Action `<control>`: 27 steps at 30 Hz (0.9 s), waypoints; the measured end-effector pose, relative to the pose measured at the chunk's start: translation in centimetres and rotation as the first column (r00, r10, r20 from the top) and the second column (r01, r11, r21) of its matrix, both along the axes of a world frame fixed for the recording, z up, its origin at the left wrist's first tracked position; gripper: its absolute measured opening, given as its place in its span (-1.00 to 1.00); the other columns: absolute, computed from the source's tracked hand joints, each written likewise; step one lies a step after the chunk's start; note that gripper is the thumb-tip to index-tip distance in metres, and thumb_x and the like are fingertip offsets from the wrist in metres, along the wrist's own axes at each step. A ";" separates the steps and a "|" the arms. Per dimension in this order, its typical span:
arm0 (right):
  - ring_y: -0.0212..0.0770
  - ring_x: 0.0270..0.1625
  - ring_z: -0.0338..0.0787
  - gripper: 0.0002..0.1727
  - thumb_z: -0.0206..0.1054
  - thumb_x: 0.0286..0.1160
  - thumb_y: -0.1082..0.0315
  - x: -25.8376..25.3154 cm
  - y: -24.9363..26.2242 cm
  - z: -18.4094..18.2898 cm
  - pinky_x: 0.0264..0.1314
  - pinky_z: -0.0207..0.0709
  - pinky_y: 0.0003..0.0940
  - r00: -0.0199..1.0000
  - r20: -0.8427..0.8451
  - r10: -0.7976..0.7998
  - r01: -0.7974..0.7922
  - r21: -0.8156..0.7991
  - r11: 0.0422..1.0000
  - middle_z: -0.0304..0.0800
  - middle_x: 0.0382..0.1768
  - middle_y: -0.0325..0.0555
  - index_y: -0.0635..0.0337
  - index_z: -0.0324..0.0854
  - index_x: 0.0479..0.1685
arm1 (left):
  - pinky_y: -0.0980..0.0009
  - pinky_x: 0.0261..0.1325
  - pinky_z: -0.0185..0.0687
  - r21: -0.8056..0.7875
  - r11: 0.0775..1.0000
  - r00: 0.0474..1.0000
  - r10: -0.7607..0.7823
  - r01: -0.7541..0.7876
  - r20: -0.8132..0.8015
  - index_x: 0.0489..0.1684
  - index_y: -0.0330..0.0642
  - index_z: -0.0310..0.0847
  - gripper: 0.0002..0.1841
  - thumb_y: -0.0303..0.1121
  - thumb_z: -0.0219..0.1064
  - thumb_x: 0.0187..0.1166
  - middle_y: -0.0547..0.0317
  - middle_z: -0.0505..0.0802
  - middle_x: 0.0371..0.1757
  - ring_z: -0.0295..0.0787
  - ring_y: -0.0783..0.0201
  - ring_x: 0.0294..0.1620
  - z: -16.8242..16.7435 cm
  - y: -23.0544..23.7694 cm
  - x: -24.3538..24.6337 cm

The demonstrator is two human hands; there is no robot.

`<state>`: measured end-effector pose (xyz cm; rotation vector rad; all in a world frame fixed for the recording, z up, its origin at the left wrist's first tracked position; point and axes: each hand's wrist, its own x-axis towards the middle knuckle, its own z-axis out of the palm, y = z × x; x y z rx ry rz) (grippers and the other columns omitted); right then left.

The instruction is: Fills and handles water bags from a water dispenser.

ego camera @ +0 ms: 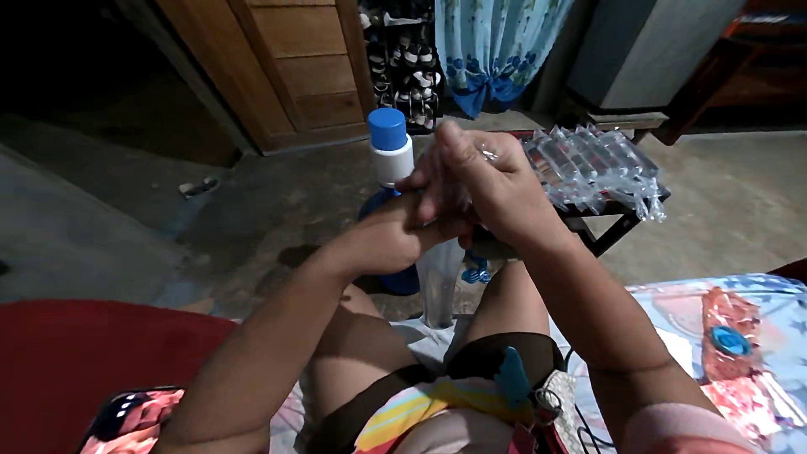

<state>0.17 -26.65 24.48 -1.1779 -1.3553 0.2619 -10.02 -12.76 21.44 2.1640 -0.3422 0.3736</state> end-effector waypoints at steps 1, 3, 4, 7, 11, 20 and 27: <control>-0.59 -0.61 0.70 -0.52 -0.22 0.91 0.35 0.2 -0.3 -0.3 -0.66 0.55 -0.66 1.000 -0.022 0.003 -0.002 0.033 0.999 0.81 -0.54 -0.36 0.18 0.57 -0.35 | 0.75 -0.02 0.61 -0.006 1.000 0.999 -0.012 0.013 0.042 -0.14 -0.08 0.70 -0.87 -0.38 0.21 0.71 0.55 0.78 -0.26 0.66 0.76 -0.16 -0.3 -0.1 -0.1; -0.57 -0.56 0.73 -0.52 -0.26 0.91 0.36 0.8 -0.8 -0.9 -0.55 0.62 -0.64 0.997 -0.069 0.023 -0.016 0.098 0.995 0.78 -0.57 -0.40 0.11 0.54 -0.39 | 0.71 0.04 0.59 0.032 0.999 0.985 0.028 -0.034 0.169 -0.19 -0.13 0.72 -0.77 -0.34 0.13 0.78 0.54 0.77 -0.29 0.65 0.74 -0.18 -1.0 -0.6 -0.5; -0.53 -0.53 0.78 -0.50 -0.27 0.91 0.34 0.8 -1.1 -1.2 -0.51 0.68 -0.61 0.995 -0.091 0.038 -0.027 0.118 0.993 0.80 -0.56 -0.38 0.11 0.54 -0.40 | 0.57 0.22 0.54 0.043 0.997 0.971 0.047 -0.059 0.234 -0.17 -0.14 0.72 -0.73 -0.29 0.09 0.80 0.51 0.79 -0.26 0.65 0.70 -0.12 -1.6 -0.8 -0.7; -0.46 -0.40 0.84 -0.45 -0.27 0.92 0.32 0.4 -1.5 -1.6 -0.10 0.80 -0.44 0.992 -0.096 0.086 -0.068 0.174 0.982 0.83 -0.54 -0.36 0.09 0.58 -0.45 | 0.54 0.24 0.57 -0.023 0.997 0.913 0.078 -0.075 0.400 -0.17 -0.10 0.69 -0.70 -0.18 0.08 0.83 0.50 0.79 -0.25 0.66 0.68 -0.09 -3.3 -1.9 -0.9; -0.32 0.12 0.88 -0.38 -0.22 0.88 -0.10 2.5 -0.4 -4.1 0.30 0.72 -0.28 0.941 -0.211 0.265 -0.227 0.188 0.956 0.93 0.00 -0.24 0.18 0.65 0.16 | 0.44 0.23 0.76 -0.252 0.958 0.869 0.004 0.139 0.496 -0.28 0.08 0.67 -0.66 -0.09 0.02 0.84 0.49 0.86 -0.24 0.84 0.50 -0.02 -3.1 -1.7 -1.1; -0.38 -0.44 0.91 -0.18 0.20 0.25 -0.61 -5.6 -0.3 -17.9 -0.40 0.78 -0.48 -0.140 -0.751 0.645 -0.890 0.382 0.251 0.90 -0.40 -0.31 -0.11 0.78 0.12 | 0.32 0.21 0.78 -0.771 0.393 0.848 -0.046 0.502 0.528 -0.23 0.12 0.77 -0.72 -0.40 0.07 0.65 0.42 0.86 -0.39 0.88 0.38 -0.17 -3.6 2.6 1.7; 0.03 -0.24 0.88 -0.22 0.56 0.30 -0.01 -2.9 -1.0 -14.5 -0.14 0.71 0.07 0.929 0.299 -0.217 0.343 -0.481 0.807 0.87 -0.20 0.14 0.46 0.54 0.36 | 0.44 -0.01 0.76 -0.944 0.250 0.805 0.592 -0.217 -0.028 -0.33 0.17 0.38 -0.55 -0.49 -0.43 0.77 0.60 0.62 -0.63 0.74 0.53 -0.42 -7.0 6.3 3.2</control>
